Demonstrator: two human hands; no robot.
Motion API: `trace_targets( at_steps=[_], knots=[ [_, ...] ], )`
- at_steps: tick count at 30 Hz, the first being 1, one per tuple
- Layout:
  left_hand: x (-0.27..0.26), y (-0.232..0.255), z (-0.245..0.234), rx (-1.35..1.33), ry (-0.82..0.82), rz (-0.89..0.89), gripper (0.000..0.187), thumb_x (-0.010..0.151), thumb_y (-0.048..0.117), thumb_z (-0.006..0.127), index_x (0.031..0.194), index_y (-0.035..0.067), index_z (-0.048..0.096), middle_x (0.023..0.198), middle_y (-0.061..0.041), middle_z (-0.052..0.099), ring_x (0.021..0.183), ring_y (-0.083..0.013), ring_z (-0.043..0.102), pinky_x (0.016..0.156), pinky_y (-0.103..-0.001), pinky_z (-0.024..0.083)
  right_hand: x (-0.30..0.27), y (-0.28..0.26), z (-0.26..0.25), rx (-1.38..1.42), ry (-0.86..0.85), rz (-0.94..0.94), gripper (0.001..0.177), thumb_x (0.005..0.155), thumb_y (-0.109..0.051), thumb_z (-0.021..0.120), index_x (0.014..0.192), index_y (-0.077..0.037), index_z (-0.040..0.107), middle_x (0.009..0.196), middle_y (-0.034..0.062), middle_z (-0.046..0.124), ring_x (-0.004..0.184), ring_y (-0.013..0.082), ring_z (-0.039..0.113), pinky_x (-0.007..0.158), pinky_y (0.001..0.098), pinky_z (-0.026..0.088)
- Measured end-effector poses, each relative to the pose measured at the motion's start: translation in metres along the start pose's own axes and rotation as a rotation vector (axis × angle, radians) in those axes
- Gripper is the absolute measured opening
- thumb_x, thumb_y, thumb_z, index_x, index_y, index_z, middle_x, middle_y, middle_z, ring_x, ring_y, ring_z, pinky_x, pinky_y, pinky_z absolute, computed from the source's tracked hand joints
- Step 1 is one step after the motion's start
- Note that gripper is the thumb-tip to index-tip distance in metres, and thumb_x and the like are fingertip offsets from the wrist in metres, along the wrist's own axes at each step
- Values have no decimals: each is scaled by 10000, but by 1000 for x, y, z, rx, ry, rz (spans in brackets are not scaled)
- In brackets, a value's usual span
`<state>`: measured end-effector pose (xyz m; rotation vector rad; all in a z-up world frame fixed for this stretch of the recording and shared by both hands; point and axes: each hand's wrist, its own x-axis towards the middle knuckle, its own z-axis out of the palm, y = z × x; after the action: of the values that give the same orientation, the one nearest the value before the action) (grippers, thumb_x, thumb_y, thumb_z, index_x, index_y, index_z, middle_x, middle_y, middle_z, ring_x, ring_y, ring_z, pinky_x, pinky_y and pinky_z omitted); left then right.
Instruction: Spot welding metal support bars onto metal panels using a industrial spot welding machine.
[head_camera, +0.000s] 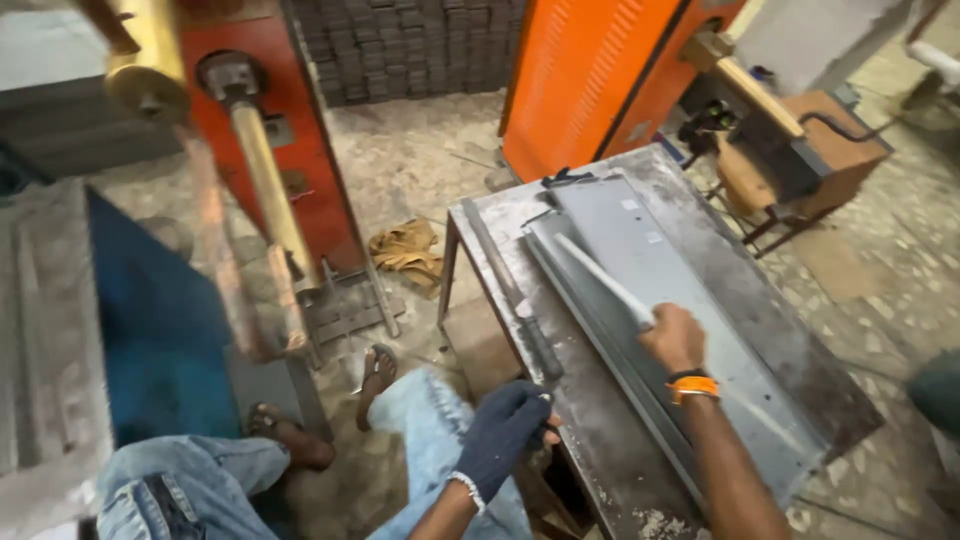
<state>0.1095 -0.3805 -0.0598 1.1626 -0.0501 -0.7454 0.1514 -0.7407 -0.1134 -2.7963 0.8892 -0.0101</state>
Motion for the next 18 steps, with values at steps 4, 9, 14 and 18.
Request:
trace_targets(
  at_steps=[4, 9, 14, 18],
  knots=[
    [-3, -3, -3, 34, -55, 10, 233, 1005, 224, 602, 1039, 1, 662, 894, -114, 771, 698, -151, 751, 607, -257, 562, 9, 8, -54, -145, 336, -162, 178, 682, -149, 713, 845, -82, 734, 823, 189, 722, 794, 405, 702, 685, 521, 528],
    [-19, 0, -9, 12, -2, -32, 214, 998, 242, 592, 1071, 53, 662, 911, -89, 769, 719, -145, 741, 615, -245, 551, -36, -21, -154, -216, 446, -277, 211, 717, -188, 729, 902, -87, 737, 803, 165, 706, 773, 384, 689, 671, 496, 517],
    [-25, 37, 0, 481, 303, 463, 486, 888, 279, 812, 1238, -8, 636, 998, -95, 741, 906, -165, 698, 784, -300, 542, -116, -68, -229, 117, 341, -311, 360, 860, -400, 864, 927, -66, 750, 619, 125, 653, 618, 262, 642, 595, 440, 495],
    [-38, 91, 17, 262, 289, 546, 543, 901, 318, 721, 1340, 39, 563, 1099, -33, 715, 947, -105, 707, 815, -293, 544, -117, -59, -186, 392, 541, -409, 325, 965, -285, 780, 913, 3, 638, 714, 171, 597, 654, 270, 568, 610, 411, 445]
  ],
)
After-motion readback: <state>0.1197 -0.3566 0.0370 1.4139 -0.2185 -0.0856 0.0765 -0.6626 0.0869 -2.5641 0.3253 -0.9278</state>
